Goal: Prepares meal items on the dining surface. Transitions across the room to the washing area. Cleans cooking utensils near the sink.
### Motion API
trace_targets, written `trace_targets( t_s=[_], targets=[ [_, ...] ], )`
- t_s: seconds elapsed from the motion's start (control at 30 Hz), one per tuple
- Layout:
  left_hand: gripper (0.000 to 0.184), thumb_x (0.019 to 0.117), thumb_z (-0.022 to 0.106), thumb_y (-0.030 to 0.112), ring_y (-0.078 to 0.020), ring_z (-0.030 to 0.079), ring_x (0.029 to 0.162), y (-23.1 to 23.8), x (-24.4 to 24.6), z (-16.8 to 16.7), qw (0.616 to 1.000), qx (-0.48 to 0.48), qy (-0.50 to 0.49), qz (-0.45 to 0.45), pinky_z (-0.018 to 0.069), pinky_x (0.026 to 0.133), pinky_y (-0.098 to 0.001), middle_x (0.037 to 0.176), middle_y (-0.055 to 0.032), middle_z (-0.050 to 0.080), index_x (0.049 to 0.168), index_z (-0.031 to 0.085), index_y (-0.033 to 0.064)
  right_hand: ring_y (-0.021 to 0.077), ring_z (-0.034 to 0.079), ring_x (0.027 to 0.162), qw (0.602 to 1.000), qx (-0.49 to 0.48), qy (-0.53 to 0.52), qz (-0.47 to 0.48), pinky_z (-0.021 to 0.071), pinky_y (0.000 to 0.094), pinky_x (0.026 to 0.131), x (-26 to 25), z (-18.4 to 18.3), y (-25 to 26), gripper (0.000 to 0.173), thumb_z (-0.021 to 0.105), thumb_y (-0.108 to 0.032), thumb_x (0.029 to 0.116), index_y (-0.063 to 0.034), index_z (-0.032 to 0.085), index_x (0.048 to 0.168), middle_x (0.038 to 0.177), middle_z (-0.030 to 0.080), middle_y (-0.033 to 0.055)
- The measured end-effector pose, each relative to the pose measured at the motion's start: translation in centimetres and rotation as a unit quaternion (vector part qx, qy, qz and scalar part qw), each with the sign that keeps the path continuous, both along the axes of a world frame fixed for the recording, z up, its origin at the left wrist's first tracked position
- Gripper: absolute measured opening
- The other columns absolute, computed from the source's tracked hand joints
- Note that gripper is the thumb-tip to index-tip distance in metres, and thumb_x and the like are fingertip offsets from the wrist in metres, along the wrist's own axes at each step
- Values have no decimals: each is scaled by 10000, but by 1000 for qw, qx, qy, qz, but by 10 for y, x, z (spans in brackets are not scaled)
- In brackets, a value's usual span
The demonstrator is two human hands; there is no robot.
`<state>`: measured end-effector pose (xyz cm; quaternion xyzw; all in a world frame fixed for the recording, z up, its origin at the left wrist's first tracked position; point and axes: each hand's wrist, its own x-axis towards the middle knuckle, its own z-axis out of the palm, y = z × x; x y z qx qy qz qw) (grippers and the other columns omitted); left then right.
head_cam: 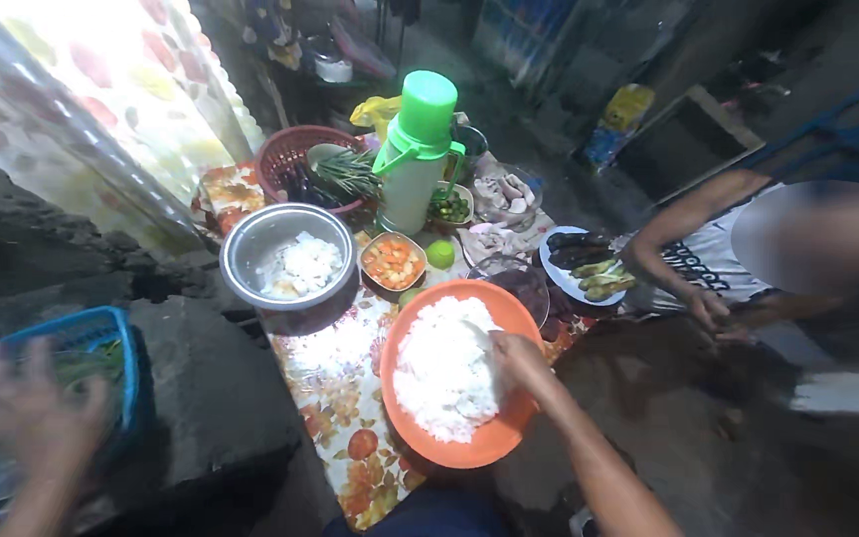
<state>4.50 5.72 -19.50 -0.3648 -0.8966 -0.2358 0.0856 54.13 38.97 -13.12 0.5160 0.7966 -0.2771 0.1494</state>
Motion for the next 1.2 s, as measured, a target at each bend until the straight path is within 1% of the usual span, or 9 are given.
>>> trace_targets(
  t_s=[0.17, 0.27, 0.37, 0.43, 0.53, 0.7, 0.93, 1.07, 1.2],
  targets=[
    [640, 923, 654, 147, -607, 203, 1472, 88, 129, -27, 990, -13, -125, -56, 187, 1160, -739, 1605, -371, 238, 1501, 452, -40, 455, 611, 1224, 977, -54, -39, 203, 444, 623, 1042, 0, 9, 25, 382, 451, -217, 1097, 9, 596, 1369, 1255, 657, 287],
    [615, 903, 652, 134, -613, 222, 1462, 96, 181, -45, 987, -8, -155, -26, 197, 1145, -749, 1594, -370, 266, 1470, 493, -42, 444, 619, 1213, 971, -87, -10, 221, 435, 632, 1052, -6, 24, 72, 463, 452, -349, 1106, 4, 649, 1331, 1240, 669, 282],
    [622, 902, 626, 173, -609, 227, 1461, 66, 217, -50, 985, -39, -164, 28, 199, 1147, -739, 1595, -367, 267, 1473, 492, -34, 419, 657, 1116, 982, -26, 72, 172, 477, 622, 993, -29, 3, 141, 390, 488, -294, 1096, 21, 688, 1210, 1143, 692, 260],
    [610, 911, 632, 146, -601, 237, 1461, 35, 235, -49, 980, -58, -170, 82, 203, 1155, -729, 1599, -363, 258, 1475, 486, -37, 427, 657, 1145, 980, 24, 113, 163, 486, 641, 999, -58, -31, 188, 360, 588, -242, 1041, -4, 656, 1301, 1201, 689, 251],
    [612, 911, 635, 92, -608, 249, 1452, -20, 260, -45, 966, -74, -177, 173, 212, 1181, -685, 1590, -392, 242, 1473, 464, -77, 468, 555, 1304, 974, 43, 125, 184, 444, 651, 1072, -109, -86, 231, 612, 741, -242, 942, -43, 523, 1478, 1430, 554, 281],
    [608, 957, 609, 104, -568, 197, 1493, -83, 308, -26, 920, -89, -226, 309, 181, 1222, -617, 1617, -380, 182, 1502, 416, -82, 514, 455, 1381, 973, 20, 50, 226, 402, 672, 1101, -150, -136, 239, 722, 814, -213, 866, -96, 506, 1509, 1532, 436, 305],
    [573, 948, 631, 52, -582, 223, 1474, -94, 334, -25, 904, -65, -233, 353, 202, 1193, -659, 1617, -370, 198, 1479, 456, -74, 502, 576, 1252, 981, -45, 134, 130, 449, 674, 1043, -133, -136, 264, 674, 810, -164, 879, -18, 505, 1462, 1349, 583, 336],
    [581, 947, 661, 42, -591, 274, 1448, -77, 318, -32, 917, -74, -239, 309, 252, 1161, -683, 1613, -365, 217, 1482, 459, -64, 530, 478, 1352, 970, -15, 113, 215, 411, 708, 1069, -135, -156, 252, 911, 879, -218, 806, -104, 401, 1573, 1540, 422, 306],
    [572, 930, 665, 31, -585, 309, 1436, -59, 305, -27, 943, -115, -210, 232, 282, 1148, -682, 1611, -344, 255, 1470, 490, -44, 529, 510, 1313, 968, 3, 81, 237, 428, 700, 1045, -157, -157, 226, 740, 829, -230, 856, -142, 501, 1514, 1485, 498, 291]
  ],
)
